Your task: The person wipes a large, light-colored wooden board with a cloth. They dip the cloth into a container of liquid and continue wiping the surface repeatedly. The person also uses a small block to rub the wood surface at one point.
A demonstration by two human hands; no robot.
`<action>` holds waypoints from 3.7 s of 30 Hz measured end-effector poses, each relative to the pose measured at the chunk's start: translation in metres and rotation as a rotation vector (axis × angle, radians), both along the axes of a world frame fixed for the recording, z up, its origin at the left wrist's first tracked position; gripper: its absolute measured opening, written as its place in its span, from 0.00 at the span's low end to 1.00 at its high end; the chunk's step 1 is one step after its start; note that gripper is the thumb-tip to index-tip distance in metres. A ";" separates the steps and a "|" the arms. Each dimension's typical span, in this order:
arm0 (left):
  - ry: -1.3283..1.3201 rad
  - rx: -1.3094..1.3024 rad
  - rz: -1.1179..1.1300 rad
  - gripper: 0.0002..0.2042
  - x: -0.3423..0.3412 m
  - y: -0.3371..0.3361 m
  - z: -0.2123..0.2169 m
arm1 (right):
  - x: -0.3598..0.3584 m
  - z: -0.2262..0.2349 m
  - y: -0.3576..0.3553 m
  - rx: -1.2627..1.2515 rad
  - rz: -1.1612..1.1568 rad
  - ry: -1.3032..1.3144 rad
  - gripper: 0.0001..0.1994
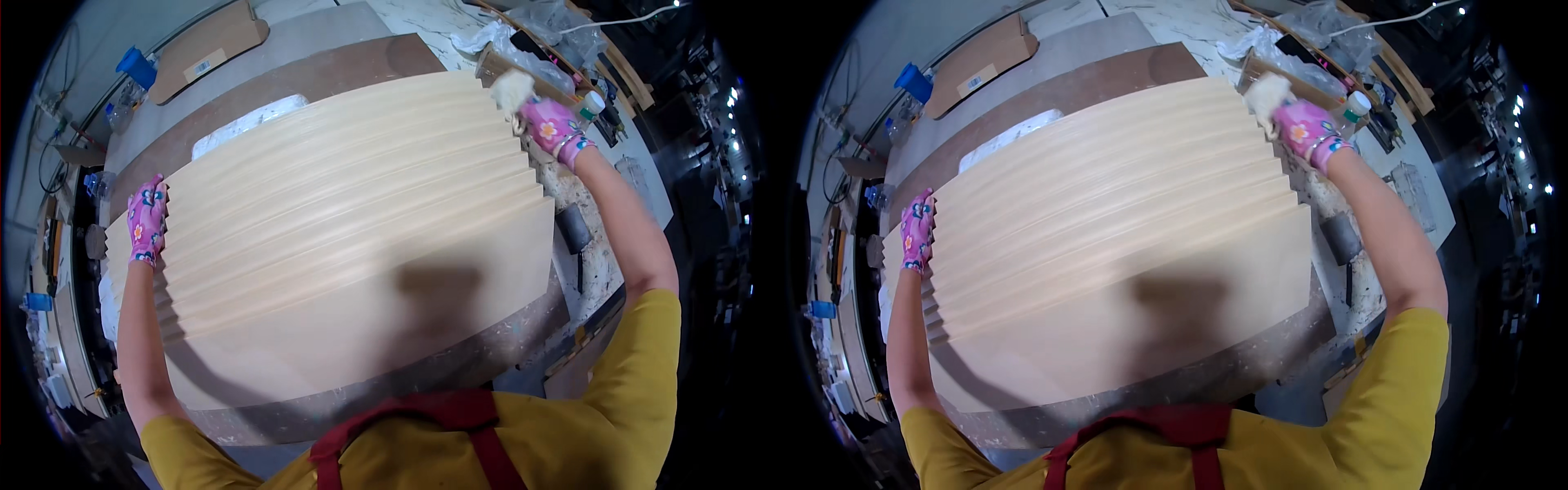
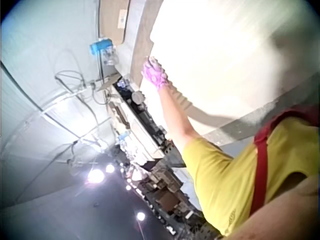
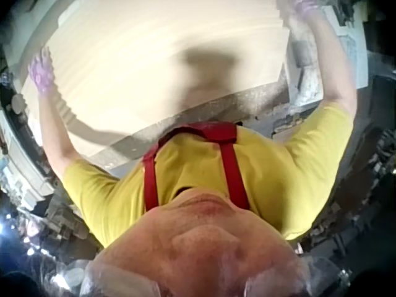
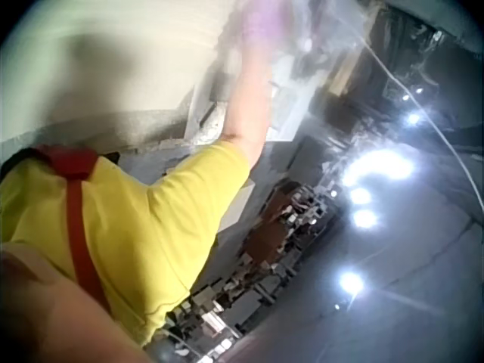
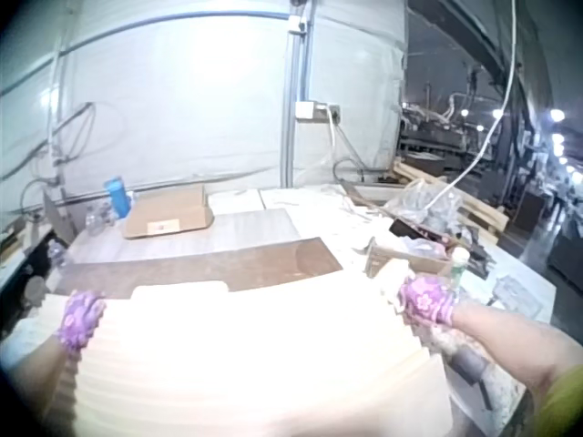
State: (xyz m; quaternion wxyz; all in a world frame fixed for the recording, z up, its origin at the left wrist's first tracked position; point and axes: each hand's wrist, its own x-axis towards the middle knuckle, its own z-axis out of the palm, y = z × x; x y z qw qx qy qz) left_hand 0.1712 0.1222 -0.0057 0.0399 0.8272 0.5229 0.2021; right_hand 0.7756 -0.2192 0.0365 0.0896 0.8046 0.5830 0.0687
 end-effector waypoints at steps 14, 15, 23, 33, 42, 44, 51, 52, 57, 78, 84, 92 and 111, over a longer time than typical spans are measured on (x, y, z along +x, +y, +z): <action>0.094 0.097 -0.036 0.22 0.001 -0.006 -0.002 | -0.071 -0.024 0.040 0.465 0.383 0.423 0.18; 0.115 0.117 -0.037 0.22 0.003 -0.006 0.002 | -0.075 -0.023 0.047 0.436 0.429 0.356 0.17; 0.150 0.132 -0.088 0.15 -0.013 0.001 -0.007 | -0.394 -0.030 0.220 0.265 0.898 0.658 0.13; 0.077 -0.031 0.020 0.18 -0.009 -0.005 0.002 | -0.273 0.000 0.155 0.201 0.179 1.160 0.06; 0.036 -0.136 0.054 0.19 0.002 -0.013 0.014 | -0.083 0.031 0.038 0.314 0.085 0.413 0.12; 0.066 -0.073 0.019 0.19 0.005 -0.007 0.011 | -0.105 -0.003 0.048 0.223 0.356 0.347 0.08; 0.000 -0.094 0.027 0.18 0.009 -0.016 0.013 | -0.062 0.005 0.027 0.222 -0.041 0.157 0.09; 0.034 -0.026 -0.005 0.18 0.005 -0.013 0.011 | -0.063 0.006 0.026 0.215 0.031 0.063 0.09; 0.060 0.011 -0.043 0.18 0.004 -0.011 0.010 | -0.062 -0.003 0.032 0.258 -0.060 0.098 0.07; -0.013 -0.072 0.002 0.17 -0.004 0.003 -0.004 | -0.046 0.002 0.087 0.388 -0.384 0.613 0.08; 0.069 -0.041 -0.027 0.18 0.007 -0.006 0.011 | -0.014 -0.030 0.077 0.514 0.298 0.158 0.13; 0.105 0.121 -0.035 0.19 -0.003 -0.005 -0.005 | 0.010 0.040 0.056 0.576 -0.103 0.528 0.16; 0.268 0.149 -0.066 0.20 0.006 0.001 0.000 | -0.383 -0.044 0.238 0.500 0.830 0.442 0.14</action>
